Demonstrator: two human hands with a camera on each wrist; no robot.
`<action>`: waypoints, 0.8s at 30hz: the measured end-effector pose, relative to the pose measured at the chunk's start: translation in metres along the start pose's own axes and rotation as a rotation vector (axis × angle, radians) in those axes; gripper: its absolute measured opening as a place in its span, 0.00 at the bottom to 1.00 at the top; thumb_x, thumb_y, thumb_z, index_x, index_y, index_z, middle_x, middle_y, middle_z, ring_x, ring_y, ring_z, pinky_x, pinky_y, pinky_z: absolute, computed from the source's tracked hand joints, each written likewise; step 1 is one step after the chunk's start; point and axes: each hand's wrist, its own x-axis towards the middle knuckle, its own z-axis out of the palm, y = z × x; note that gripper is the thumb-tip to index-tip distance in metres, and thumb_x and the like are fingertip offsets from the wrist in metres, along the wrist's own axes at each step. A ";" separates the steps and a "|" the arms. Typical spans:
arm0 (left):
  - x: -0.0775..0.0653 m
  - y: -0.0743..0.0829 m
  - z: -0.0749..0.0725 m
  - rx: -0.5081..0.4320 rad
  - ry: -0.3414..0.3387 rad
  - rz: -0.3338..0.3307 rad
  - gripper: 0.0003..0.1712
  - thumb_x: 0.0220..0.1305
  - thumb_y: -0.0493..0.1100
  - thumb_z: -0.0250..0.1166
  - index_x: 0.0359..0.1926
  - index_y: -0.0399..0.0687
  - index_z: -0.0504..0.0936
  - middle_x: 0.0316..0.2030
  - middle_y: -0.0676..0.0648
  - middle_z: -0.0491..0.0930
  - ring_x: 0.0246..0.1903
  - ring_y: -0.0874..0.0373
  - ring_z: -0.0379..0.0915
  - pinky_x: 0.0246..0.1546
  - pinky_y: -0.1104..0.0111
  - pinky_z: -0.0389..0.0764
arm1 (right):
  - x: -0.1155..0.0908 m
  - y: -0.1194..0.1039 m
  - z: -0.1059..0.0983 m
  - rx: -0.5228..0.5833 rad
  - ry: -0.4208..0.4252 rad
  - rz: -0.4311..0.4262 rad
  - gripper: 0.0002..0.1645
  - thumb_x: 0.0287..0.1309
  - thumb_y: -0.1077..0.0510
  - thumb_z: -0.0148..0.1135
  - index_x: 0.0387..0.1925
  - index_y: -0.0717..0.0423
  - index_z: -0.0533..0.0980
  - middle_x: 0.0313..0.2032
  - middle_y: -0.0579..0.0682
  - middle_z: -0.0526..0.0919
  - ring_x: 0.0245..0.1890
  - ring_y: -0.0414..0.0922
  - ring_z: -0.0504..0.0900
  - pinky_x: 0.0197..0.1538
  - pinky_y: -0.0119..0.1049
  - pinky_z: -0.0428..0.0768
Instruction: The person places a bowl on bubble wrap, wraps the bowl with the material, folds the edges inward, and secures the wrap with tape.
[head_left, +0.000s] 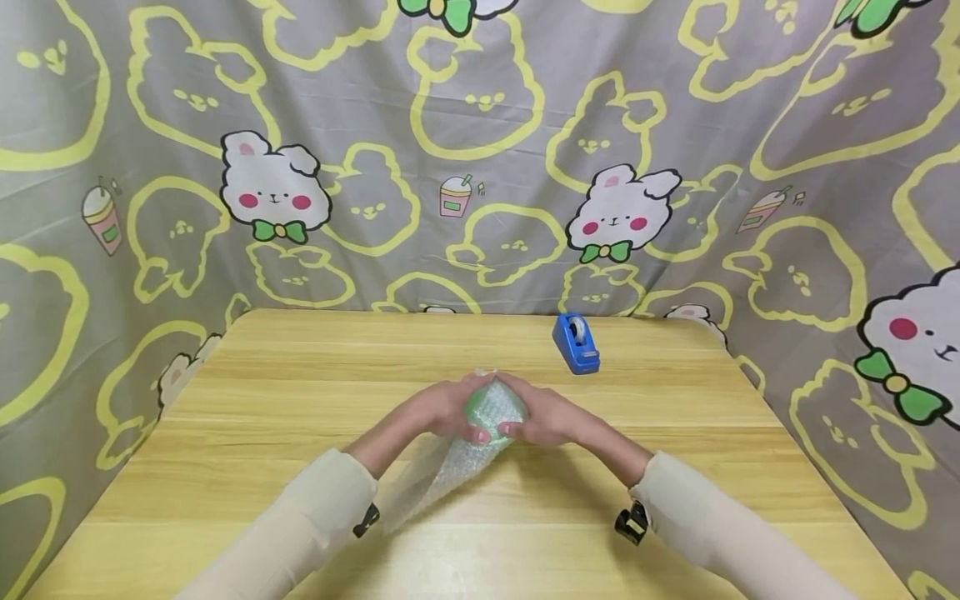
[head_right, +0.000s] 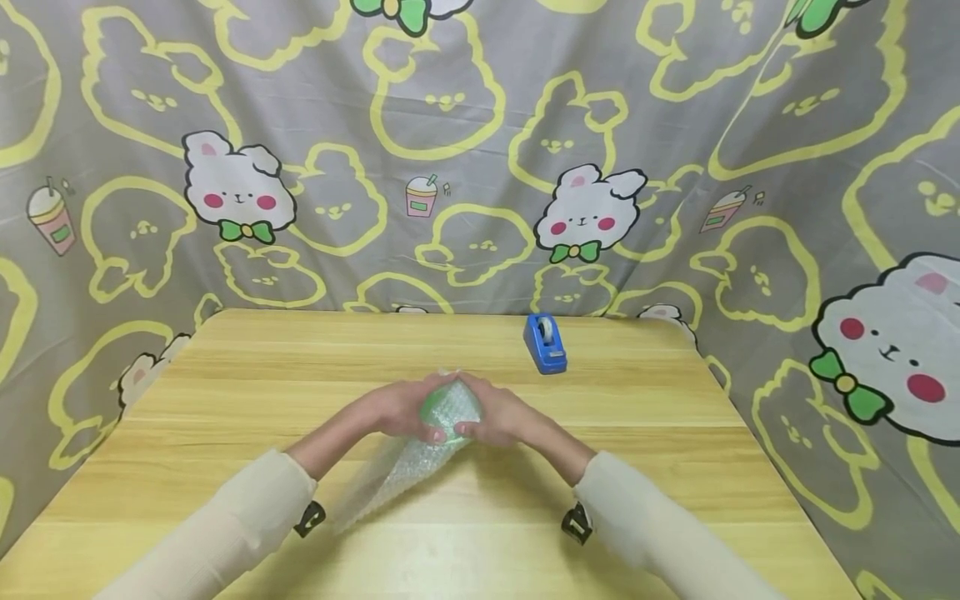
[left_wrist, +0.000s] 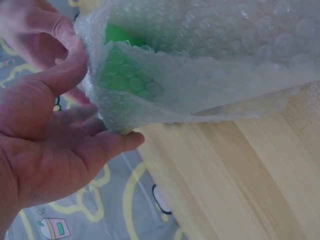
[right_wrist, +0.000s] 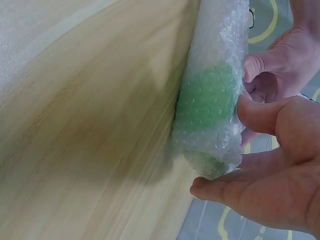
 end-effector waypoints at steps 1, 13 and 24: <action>0.000 0.000 0.000 -0.001 0.001 0.000 0.58 0.59 0.50 0.76 0.82 0.59 0.49 0.79 0.40 0.52 0.71 0.35 0.62 0.70 0.45 0.66 | 0.000 -0.001 0.000 -0.001 0.004 0.000 0.51 0.65 0.51 0.68 0.81 0.49 0.51 0.70 0.66 0.69 0.67 0.64 0.72 0.66 0.61 0.72; 0.000 -0.002 0.001 -0.025 0.009 0.006 0.59 0.57 0.50 0.77 0.81 0.59 0.49 0.78 0.38 0.54 0.70 0.34 0.64 0.68 0.44 0.68 | 0.006 0.005 -0.005 0.002 -0.018 -0.001 0.55 0.60 0.48 0.72 0.80 0.48 0.53 0.72 0.62 0.68 0.65 0.61 0.74 0.65 0.57 0.75; -0.001 -0.002 0.001 -0.044 0.015 -0.005 0.58 0.58 0.51 0.76 0.81 0.60 0.50 0.77 0.37 0.56 0.69 0.34 0.64 0.68 0.44 0.68 | 0.006 0.006 -0.012 0.036 -0.088 0.008 0.57 0.59 0.47 0.73 0.81 0.48 0.50 0.75 0.63 0.62 0.70 0.63 0.68 0.69 0.59 0.70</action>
